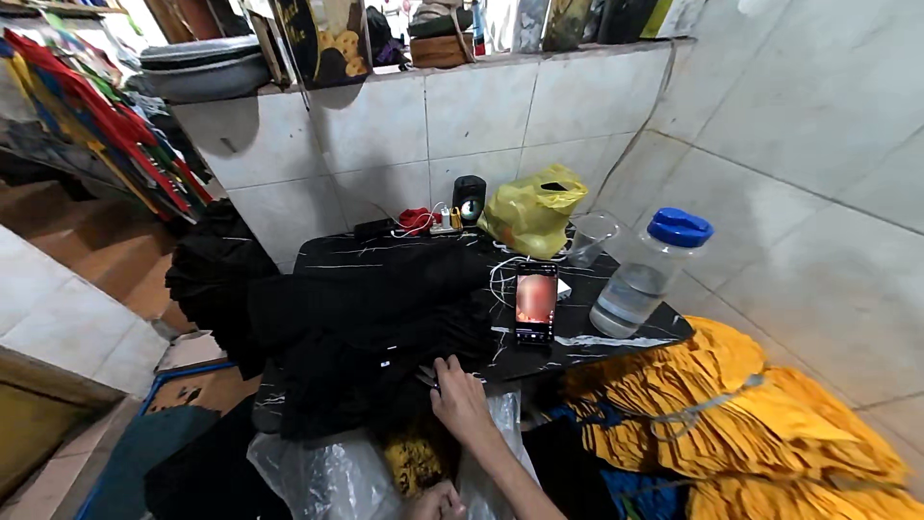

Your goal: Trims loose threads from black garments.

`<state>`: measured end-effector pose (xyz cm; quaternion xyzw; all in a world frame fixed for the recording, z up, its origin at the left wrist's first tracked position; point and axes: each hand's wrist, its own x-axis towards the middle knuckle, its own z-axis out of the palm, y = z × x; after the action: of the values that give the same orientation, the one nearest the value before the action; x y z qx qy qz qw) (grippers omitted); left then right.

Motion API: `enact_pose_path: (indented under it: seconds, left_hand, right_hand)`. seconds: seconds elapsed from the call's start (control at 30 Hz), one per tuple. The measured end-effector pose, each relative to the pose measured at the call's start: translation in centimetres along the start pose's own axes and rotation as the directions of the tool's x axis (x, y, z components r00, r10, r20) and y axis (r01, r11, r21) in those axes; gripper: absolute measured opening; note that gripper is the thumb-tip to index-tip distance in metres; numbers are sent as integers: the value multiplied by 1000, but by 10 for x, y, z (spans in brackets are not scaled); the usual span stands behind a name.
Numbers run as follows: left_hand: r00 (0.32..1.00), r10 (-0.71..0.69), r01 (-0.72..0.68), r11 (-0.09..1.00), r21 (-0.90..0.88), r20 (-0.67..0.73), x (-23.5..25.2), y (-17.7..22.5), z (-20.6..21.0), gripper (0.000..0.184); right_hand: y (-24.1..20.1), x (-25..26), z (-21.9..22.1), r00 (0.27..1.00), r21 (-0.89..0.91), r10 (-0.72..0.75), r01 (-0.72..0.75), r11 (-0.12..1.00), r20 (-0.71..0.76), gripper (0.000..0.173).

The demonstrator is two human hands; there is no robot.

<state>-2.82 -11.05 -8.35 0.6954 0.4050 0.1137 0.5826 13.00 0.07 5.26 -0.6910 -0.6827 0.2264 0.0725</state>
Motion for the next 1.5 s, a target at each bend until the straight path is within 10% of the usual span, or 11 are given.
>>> enact_pose_path:
  seconds: [0.3, 0.57, 0.73, 1.03, 1.23, 1.3, 1.5]
  left_hand:
    - [977, 184, -154, 958, 243, -107, 0, 68, -75, 14]
    - [669, 454, -411, 886, 217, -588, 31, 104, -111, 16]
    - [755, 336, -67, 894, 443, -563, 66, 81, -112, 26]
    - [531, 438, -286, 899, 332, -726, 59, 44, -106, 11]
    - [952, 239, -220, 969, 112, -191, -1, 58, -116, 15]
    - [969, 210, -205, 978, 48, -128, -5, 71, -114, 18]
    - [669, 429, -257, 900, 352, -607, 35, 96, -109, 21]
  right_hand:
    - [1, -12, -14, 999, 4, 51, -51, 999, 15, 31]
    - [31, -3, 5, 975, 382, -1, 88, 920, -223, 28]
    - [50, 14, 27, 911, 664, -1, 302, 684, -413, 17]
    - [65, 33, 22, 987, 978, -21, 160, 133, -159, 14]
    - [67, 31, 19, 994, 987, -31, 112, 113, -109, 14]
    - [67, 32, 19, 993, 987, -48, 110, 117, -105, 14]
    - [68, 30, 18, 992, 979, -60, 124, 165, -115, 17]
